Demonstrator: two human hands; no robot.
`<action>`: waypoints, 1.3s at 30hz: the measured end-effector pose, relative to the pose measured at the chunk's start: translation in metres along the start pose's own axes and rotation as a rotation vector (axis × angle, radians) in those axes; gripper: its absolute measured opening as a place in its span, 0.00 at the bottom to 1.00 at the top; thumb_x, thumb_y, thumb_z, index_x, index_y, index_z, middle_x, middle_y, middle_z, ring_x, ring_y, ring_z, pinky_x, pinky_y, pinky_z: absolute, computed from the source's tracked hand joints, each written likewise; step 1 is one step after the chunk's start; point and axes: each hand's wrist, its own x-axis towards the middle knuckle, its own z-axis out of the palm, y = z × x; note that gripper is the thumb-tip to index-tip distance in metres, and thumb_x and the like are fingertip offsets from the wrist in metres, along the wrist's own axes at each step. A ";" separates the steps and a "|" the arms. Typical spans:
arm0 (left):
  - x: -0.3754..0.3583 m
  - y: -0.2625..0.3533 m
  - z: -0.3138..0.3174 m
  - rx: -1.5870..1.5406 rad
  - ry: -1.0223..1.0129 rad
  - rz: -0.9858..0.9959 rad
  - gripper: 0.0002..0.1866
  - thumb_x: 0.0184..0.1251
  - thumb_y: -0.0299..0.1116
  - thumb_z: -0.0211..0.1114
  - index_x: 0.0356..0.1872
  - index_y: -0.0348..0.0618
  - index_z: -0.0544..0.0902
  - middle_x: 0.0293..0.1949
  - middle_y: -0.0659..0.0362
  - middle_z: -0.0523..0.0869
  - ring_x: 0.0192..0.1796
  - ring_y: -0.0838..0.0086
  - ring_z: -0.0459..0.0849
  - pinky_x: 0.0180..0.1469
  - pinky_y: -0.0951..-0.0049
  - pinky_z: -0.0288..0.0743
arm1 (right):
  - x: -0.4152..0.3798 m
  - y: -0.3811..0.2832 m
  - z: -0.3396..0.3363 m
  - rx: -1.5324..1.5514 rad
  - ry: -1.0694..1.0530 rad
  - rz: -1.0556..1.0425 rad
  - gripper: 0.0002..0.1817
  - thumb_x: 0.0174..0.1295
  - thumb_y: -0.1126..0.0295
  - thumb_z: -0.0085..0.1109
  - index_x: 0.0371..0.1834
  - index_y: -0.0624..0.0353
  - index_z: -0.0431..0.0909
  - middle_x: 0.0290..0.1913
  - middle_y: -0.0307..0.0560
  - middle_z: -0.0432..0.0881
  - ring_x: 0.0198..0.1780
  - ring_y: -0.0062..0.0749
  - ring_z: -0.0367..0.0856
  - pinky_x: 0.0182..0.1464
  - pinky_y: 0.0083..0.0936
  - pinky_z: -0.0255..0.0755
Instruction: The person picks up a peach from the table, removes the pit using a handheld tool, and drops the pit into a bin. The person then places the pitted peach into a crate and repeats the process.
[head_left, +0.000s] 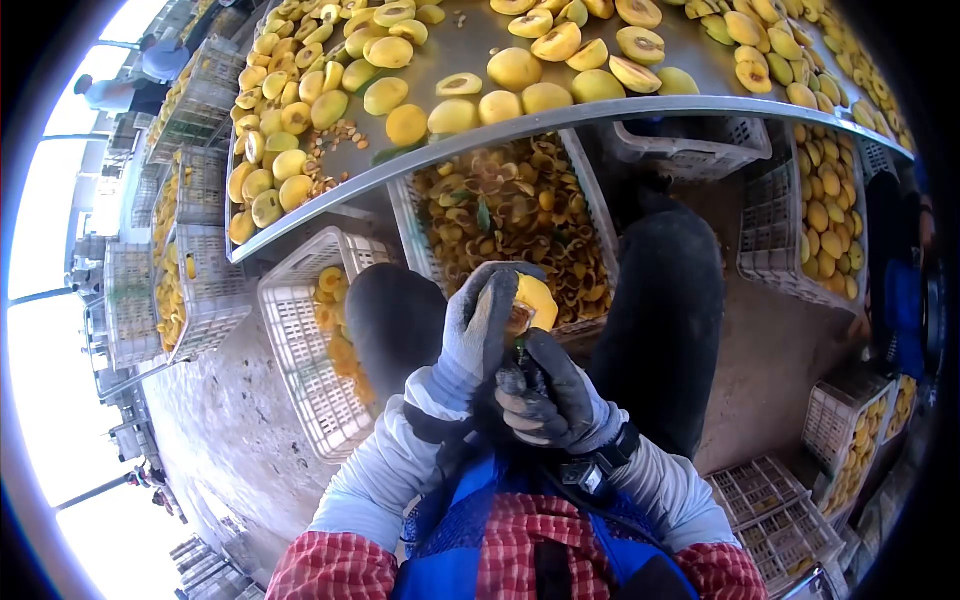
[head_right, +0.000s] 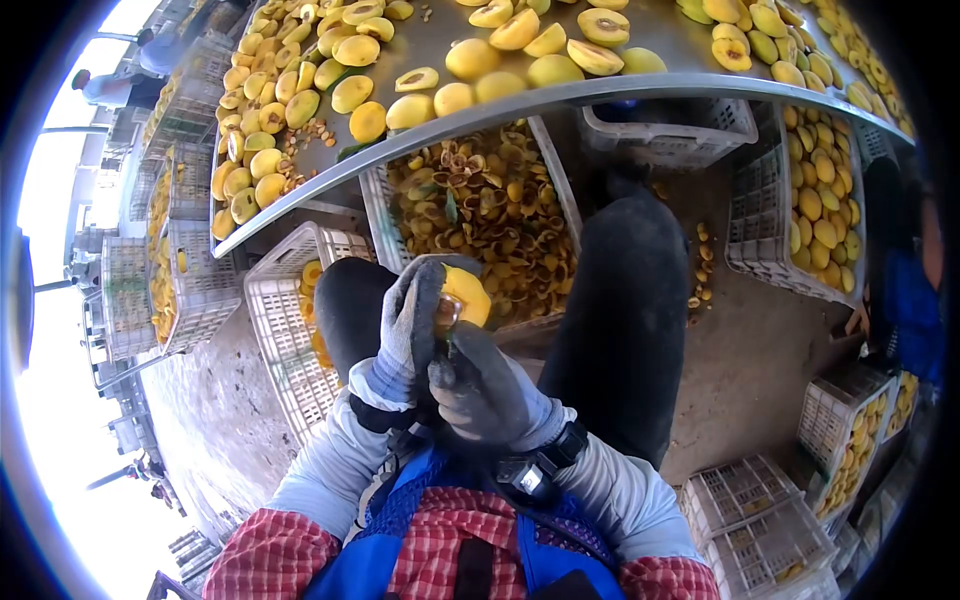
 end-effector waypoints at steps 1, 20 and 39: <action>0.001 0.000 -0.002 -0.067 -0.059 -0.100 0.21 0.72 0.47 0.55 0.47 0.36 0.78 0.38 0.57 0.83 0.39 0.77 0.80 0.43 0.78 0.75 | 0.002 0.006 0.004 0.108 0.030 0.018 0.26 0.68 0.42 0.42 0.35 0.57 0.69 0.18 0.38 0.69 0.13 0.20 0.66 0.13 0.16 0.60; 0.130 0.079 -0.118 1.372 0.437 0.371 0.24 0.56 0.40 0.69 0.54 0.42 0.78 0.42 0.51 0.84 0.44 0.65 0.84 0.46 0.69 0.75 | 0.031 -0.020 -0.012 -0.167 0.412 -0.064 0.25 0.69 0.44 0.42 0.34 0.56 0.72 0.15 0.35 0.66 0.09 0.18 0.59 0.10 0.14 0.52; 0.145 0.075 -0.187 0.625 0.219 0.149 0.20 0.56 0.45 0.71 0.35 0.36 0.82 0.27 0.59 0.82 0.28 0.79 0.75 0.31 0.77 0.70 | 0.018 -0.034 -0.011 -0.401 0.708 -0.289 0.24 0.64 0.42 0.52 0.36 0.54 0.72 0.19 0.37 0.69 0.12 0.21 0.64 0.13 0.17 0.57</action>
